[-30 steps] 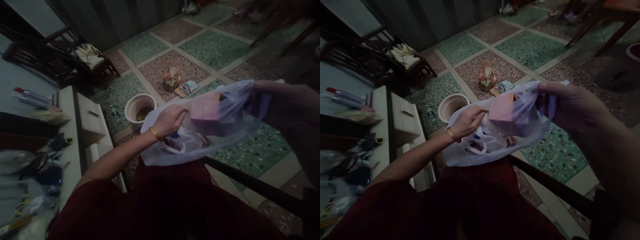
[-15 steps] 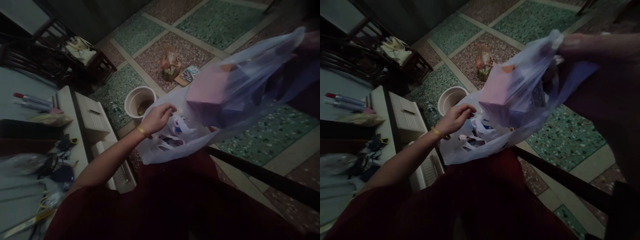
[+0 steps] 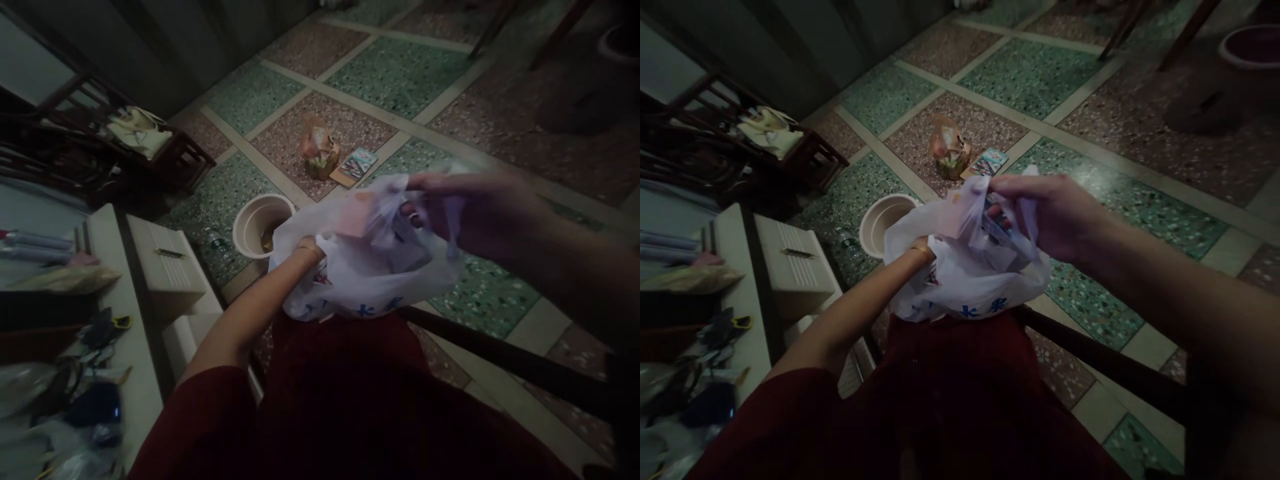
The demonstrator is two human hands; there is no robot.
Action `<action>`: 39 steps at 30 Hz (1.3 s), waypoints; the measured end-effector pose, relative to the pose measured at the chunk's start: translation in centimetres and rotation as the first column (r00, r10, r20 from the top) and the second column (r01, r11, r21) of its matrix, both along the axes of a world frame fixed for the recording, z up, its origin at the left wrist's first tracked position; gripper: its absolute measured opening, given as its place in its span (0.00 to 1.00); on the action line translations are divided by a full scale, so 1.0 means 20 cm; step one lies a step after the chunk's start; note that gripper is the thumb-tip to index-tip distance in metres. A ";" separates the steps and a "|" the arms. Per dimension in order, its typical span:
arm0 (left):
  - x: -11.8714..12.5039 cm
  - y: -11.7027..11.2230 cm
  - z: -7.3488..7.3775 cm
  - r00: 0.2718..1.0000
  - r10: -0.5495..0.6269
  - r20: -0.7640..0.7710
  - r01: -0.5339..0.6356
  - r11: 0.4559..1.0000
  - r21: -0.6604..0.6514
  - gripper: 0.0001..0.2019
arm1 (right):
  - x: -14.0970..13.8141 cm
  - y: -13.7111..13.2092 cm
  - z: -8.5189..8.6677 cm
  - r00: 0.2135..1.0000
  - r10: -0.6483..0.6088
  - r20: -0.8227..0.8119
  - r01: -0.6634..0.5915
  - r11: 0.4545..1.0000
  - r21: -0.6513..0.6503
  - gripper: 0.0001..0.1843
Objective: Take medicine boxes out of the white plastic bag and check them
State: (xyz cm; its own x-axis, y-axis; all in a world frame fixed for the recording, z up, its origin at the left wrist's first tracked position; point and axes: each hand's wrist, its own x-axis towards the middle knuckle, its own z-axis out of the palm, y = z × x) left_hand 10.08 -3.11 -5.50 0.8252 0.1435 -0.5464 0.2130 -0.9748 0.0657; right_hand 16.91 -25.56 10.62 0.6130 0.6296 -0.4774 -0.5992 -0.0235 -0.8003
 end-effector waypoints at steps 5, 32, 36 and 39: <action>-0.27 -0.04 0.40 0.939 -0.005 0.343 0.001 1.000 0.011 0.16 | 0.00 0.02 -0.06 0.982 0.126 -0.142 -0.117 0.991 0.065 0.10; -0.26 -0.45 0.57 0.739 0.020 0.673 0.154 0.968 -0.198 0.14 | -0.02 0.00 0.05 0.994 0.095 -0.061 -0.094 0.995 0.025 0.09; -0.26 -0.43 0.59 0.783 -0.038 0.621 0.139 0.984 -0.115 0.13 | -0.02 0.01 0.04 0.994 0.093 -0.065 -0.089 0.994 0.064 0.07; -0.28 -0.43 0.58 0.727 -0.112 0.677 0.296 0.941 -0.162 0.14 | 0.00 0.00 0.02 0.992 0.095 -0.088 -0.084 0.988 0.127 0.09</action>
